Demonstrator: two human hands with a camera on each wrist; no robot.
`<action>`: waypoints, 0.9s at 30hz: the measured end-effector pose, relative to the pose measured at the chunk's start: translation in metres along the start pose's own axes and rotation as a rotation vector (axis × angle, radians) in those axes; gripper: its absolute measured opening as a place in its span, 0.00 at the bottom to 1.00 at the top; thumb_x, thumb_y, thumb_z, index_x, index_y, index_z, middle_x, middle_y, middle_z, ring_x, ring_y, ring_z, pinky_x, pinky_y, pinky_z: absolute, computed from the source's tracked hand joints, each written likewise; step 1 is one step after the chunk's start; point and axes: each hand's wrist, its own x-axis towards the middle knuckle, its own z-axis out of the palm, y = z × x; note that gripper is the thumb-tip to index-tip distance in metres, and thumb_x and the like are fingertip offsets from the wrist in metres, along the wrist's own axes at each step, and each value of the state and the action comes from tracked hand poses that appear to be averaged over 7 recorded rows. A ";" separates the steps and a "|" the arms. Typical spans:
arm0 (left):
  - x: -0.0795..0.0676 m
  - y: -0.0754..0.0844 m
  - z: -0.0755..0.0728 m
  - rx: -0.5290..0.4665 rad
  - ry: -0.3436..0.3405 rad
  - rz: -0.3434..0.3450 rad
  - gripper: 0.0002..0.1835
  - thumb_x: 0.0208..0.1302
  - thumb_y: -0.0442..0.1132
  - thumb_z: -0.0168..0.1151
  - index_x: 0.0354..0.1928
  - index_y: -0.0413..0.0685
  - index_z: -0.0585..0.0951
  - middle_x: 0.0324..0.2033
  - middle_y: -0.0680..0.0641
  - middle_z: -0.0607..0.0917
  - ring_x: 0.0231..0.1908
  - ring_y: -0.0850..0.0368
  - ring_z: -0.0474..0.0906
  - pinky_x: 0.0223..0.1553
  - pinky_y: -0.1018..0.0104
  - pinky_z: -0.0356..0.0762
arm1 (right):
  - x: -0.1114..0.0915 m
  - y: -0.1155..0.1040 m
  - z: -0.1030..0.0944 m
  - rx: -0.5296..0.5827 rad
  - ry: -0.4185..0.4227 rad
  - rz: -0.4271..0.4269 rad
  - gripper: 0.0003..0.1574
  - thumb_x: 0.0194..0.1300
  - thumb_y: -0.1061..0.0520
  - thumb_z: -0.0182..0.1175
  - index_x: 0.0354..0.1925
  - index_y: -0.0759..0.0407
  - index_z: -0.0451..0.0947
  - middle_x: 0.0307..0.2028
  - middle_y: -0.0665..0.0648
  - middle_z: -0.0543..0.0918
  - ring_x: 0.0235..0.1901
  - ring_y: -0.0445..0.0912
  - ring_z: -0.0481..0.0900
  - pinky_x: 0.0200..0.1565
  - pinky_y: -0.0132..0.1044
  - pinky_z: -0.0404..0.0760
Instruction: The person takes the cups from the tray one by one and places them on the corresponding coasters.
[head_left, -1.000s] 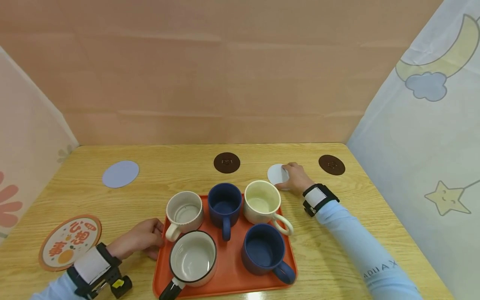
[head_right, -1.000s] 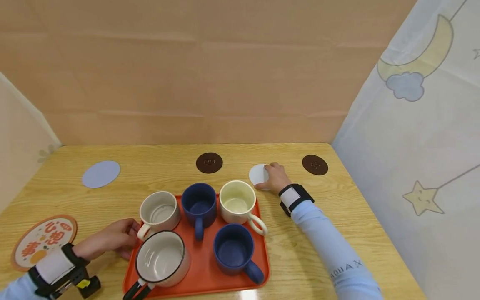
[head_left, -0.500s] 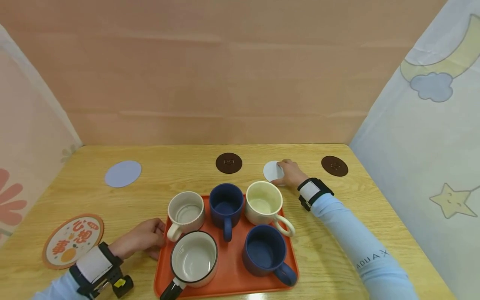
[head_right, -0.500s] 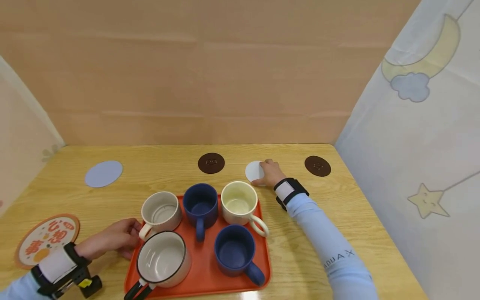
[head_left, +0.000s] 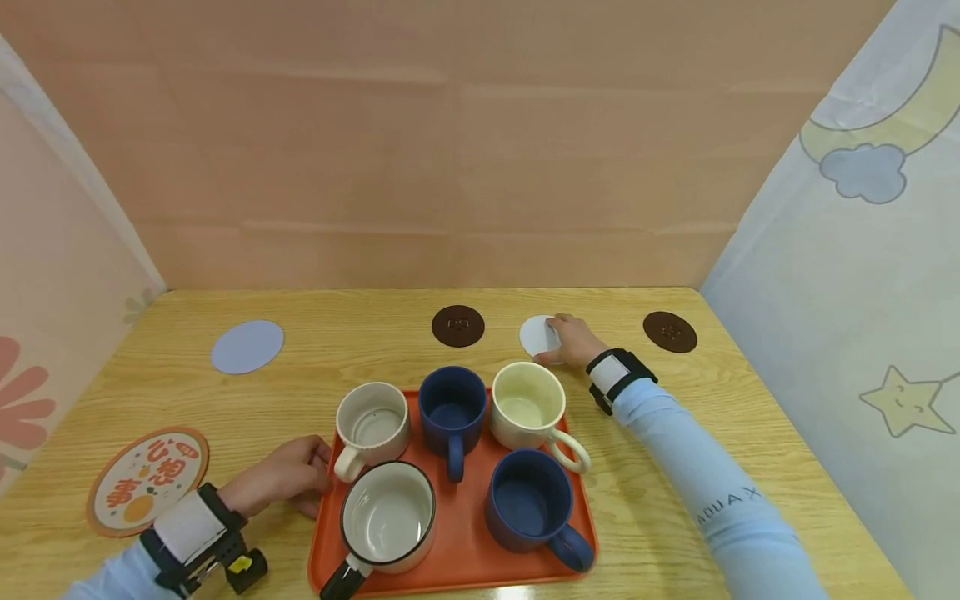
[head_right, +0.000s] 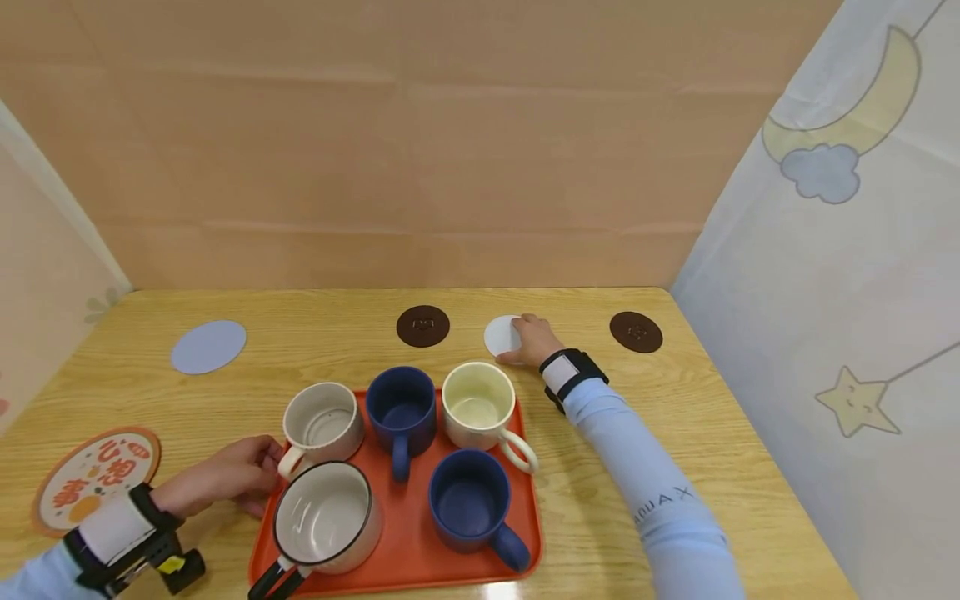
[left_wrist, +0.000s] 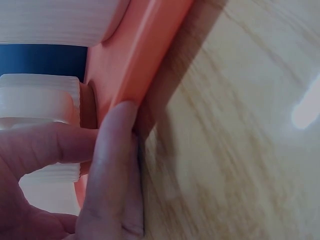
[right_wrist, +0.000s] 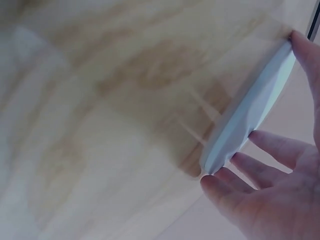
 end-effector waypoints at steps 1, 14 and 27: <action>0.000 0.000 0.000 0.000 -0.002 0.001 0.18 0.46 0.27 0.55 0.41 0.28 0.66 0.25 0.43 0.74 0.23 0.53 0.77 0.24 0.58 0.80 | 0.001 0.001 0.000 -0.001 -0.003 0.000 0.49 0.51 0.46 0.66 0.59 0.76 0.60 0.58 0.77 0.63 0.56 0.68 0.62 0.57 0.55 0.63; 0.000 0.000 -0.001 0.005 -0.017 0.014 0.17 0.46 0.27 0.55 0.41 0.28 0.66 0.25 0.44 0.74 0.23 0.53 0.77 0.24 0.59 0.80 | 0.012 -0.004 -0.002 0.020 -0.013 0.075 0.51 0.50 0.43 0.66 0.59 0.76 0.61 0.55 0.76 0.64 0.53 0.67 0.64 0.54 0.56 0.66; 0.000 0.002 0.000 0.014 0.005 -0.003 0.17 0.46 0.26 0.54 0.41 0.27 0.67 0.25 0.43 0.75 0.22 0.53 0.77 0.24 0.58 0.79 | 0.025 -0.001 0.001 -0.011 -0.012 0.055 0.51 0.51 0.43 0.65 0.60 0.75 0.60 0.57 0.77 0.64 0.56 0.67 0.63 0.57 0.54 0.63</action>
